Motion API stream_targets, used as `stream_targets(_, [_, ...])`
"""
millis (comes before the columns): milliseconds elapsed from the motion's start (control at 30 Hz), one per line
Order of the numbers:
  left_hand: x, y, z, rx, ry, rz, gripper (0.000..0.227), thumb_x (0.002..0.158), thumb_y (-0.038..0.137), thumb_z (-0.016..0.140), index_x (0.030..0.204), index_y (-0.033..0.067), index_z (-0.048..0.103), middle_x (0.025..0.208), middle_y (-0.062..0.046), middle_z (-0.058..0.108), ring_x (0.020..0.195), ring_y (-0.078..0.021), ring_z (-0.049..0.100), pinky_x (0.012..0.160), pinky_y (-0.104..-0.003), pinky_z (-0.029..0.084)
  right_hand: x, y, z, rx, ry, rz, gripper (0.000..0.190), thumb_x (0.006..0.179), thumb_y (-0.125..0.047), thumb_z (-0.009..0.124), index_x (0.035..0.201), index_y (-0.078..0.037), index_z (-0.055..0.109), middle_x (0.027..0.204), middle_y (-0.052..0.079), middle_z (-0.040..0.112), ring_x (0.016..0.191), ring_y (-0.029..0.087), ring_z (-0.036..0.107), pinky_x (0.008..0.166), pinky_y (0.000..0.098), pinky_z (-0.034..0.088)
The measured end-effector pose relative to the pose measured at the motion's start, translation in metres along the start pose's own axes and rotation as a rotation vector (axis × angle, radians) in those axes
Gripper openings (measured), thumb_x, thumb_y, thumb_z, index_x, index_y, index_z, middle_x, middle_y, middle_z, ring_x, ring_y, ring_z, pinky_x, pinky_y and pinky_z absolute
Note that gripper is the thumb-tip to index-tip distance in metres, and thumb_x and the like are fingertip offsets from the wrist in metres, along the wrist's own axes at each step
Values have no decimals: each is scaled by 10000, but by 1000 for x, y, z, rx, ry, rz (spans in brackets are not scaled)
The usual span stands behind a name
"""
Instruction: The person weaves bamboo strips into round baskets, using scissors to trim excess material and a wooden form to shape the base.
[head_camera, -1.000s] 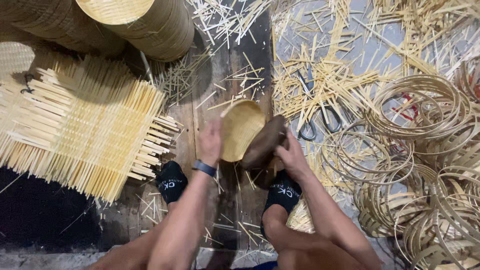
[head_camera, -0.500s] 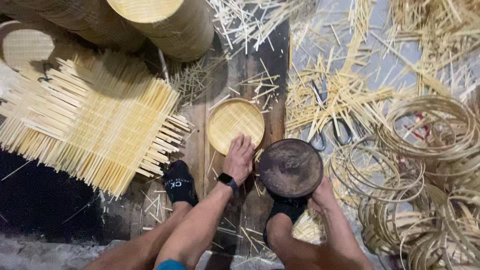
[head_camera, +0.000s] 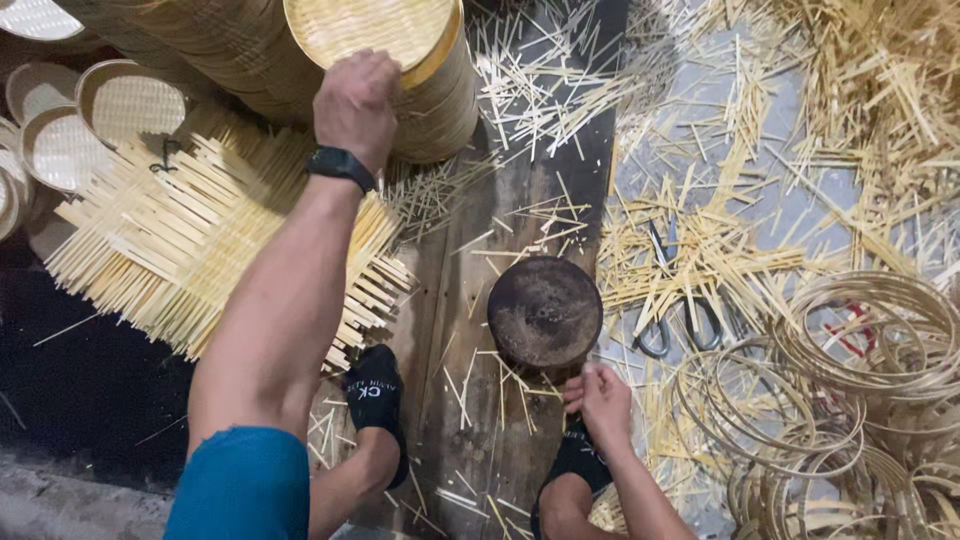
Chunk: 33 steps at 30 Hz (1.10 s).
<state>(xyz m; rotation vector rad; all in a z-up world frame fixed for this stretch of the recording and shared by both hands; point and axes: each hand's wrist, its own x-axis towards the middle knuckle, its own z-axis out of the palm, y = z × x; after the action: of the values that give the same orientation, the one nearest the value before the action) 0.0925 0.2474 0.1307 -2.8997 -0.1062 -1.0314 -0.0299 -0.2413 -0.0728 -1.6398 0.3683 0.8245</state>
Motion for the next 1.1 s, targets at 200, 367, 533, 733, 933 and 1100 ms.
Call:
stream_targets(200, [1,-10,0,-143,-242,-155,167,872,-63,605,907,50,723,930,-138,715,885,-354,696,784,-453,564,10,15,-4,-9,-90,-52,219,1015,-176,554,1017,24,641,771,148,713,582,177,671,479,304,546])
stream_targets(367, [-2,-6,-2,-130,-272,-168,188,831,-37,614,921,61,747,921,-141,718,865,-373,688,738,-467,552,15,19,-5,-22,-125,-25,218,1026,-166,545,987,31,629,772,132,707,579,168,665,475,299,547])
stream_targets(533, [-5,-9,11,-145,-391,-326,282,881,-95,554,971,81,755,975,-128,723,931,-335,698,860,-444,573,10,16,-1,-61,-121,-42,222,1018,-161,565,961,41,637,765,139,711,574,161,665,470,294,536])
stream_targets(733, [-25,-8,5,55,-184,-110,322,1001,24,647,1323,6,648,1402,-209,640,1338,-379,557,1167,-529,369,-4,-5,5,-61,-138,-66,237,1016,-175,580,974,53,627,782,154,707,605,169,665,489,292,540])
stream_targets(933, [-157,22,-73,-76,-717,-440,798,767,254,815,1483,76,509,1546,-265,392,1441,-424,360,1181,-529,300,-5,-39,1,17,-220,-8,397,1043,-349,471,1077,40,542,864,187,720,660,231,706,532,335,589])
stream_targets(1100, [-262,24,-110,91,-1196,-294,591,746,438,847,1303,421,650,1707,-132,186,1564,-396,101,1216,-615,109,17,-28,32,39,-304,115,422,1028,-368,508,1052,53,527,886,211,729,698,256,717,582,360,605])
